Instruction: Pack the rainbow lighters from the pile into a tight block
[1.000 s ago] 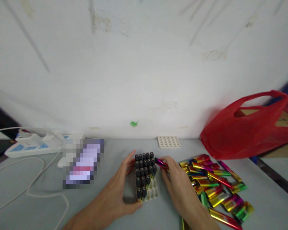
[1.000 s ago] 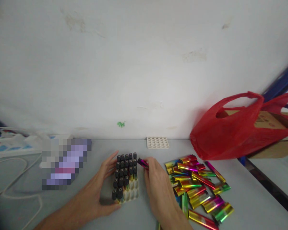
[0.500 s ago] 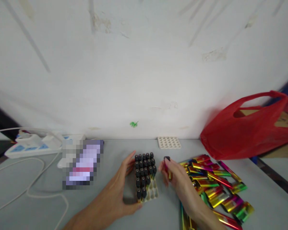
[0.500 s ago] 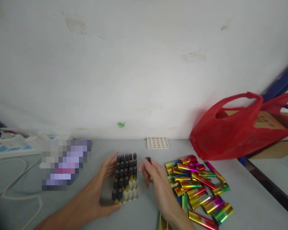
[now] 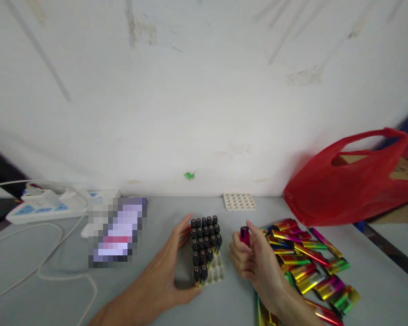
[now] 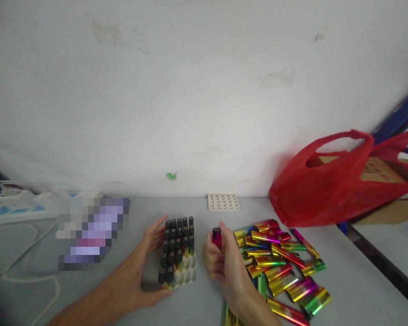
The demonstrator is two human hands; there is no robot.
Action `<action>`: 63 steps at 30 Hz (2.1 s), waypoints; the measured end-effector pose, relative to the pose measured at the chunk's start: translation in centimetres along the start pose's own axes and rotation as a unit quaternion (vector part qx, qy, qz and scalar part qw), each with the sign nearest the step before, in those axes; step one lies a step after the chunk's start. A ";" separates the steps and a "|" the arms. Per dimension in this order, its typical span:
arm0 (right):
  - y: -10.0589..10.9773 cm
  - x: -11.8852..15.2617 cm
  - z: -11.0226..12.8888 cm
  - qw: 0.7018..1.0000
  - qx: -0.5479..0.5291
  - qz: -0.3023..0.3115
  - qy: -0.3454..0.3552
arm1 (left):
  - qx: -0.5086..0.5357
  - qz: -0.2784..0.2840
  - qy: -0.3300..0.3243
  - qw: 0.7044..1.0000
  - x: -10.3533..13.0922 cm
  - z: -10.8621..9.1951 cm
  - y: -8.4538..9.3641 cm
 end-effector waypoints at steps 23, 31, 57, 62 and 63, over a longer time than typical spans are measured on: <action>-0.3 -0.1 -1.3 0.999 0.003 0.001 -0.040 | -0.011 0.007 -0.001 1.000 0.1 -0.3 0.0; -0.4 -0.2 -1.2 0.999 -0.028 0.029 -0.011 | -0.014 0.000 -0.012 1.000 0.0 -0.5 0.2; 0.1 -0.3 -1.7 1.000 0.009 -0.013 -0.024 | -0.015 0.011 0.006 1.000 0.0 -0.2 0.0; -0.3 -0.1 -1.0 0.996 0.068 -0.035 0.038 | -0.005 0.004 0.002 1.000 0.0 -0.1 0.0; -0.4 -0.1 -0.8 0.994 0.082 -0.035 0.057 | -0.004 0.004 0.002 1.000 0.0 -0.1 0.0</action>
Point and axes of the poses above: each hand's wrist, its own x-axis away from the middle knuckle, its own y-axis out of the back of the hand, z = x × y, the point moved 5 cm from there along -x, towards the middle knuckle, and after that the axes turned 15 degrees about y, right-handed, at the moved point
